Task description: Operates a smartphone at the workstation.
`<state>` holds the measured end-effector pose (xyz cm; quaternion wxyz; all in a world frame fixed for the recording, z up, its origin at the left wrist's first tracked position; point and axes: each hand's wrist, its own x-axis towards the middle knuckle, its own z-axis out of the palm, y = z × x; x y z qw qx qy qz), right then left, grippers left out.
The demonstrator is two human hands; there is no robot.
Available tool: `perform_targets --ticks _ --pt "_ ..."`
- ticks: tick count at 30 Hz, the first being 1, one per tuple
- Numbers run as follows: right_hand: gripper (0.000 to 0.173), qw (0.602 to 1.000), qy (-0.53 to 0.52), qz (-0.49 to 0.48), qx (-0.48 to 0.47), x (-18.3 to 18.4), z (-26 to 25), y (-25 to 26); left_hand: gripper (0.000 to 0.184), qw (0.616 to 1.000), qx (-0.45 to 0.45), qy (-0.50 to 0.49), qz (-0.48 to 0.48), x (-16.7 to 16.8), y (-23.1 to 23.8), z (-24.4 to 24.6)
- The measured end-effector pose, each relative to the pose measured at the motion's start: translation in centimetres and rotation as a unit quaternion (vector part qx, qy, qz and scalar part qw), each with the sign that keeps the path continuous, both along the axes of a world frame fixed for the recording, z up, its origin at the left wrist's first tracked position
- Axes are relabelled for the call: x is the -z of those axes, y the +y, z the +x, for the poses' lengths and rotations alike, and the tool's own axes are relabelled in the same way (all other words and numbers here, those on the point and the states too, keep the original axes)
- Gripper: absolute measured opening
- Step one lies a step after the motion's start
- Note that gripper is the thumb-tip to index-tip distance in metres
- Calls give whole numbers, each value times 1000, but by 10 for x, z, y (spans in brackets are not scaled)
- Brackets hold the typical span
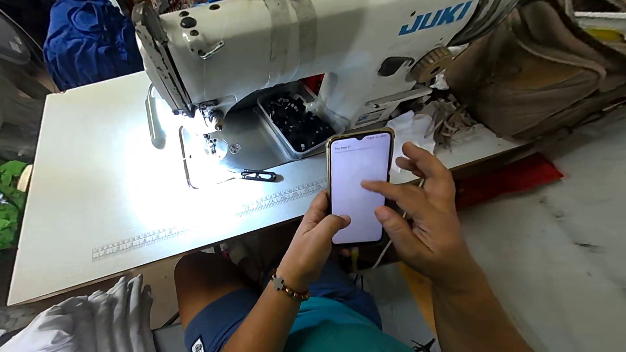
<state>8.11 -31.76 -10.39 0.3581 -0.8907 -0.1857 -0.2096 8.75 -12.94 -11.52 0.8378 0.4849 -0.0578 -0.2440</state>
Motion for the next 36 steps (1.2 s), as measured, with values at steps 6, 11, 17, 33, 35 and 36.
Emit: perform_targets --ticks 6,11,17,33,35,36 --pt "33 998 -62 7 6 2 -4 -4 45 1000 4 13 3 -3 1 0" --pt "35 997 -78 -2 22 2 -2 0 45 1000 8 -1 10 -5 2 -2" --pt "39 987 -123 -102 12 2 0 13 45 1000 13 -5 12 -6 3 -2" --pt "52 983 -127 -93 98 -2 5 -28 48 1000 12 4 -3 -4 5 -1" --pt "52 987 -104 -59 106 -2 3 -28 48 1000 11 4 0 -4 5 -1" --pt "50 991 -80 -23 103 -1 2 -26 48 1000 11 4 1 -4 5 -1"
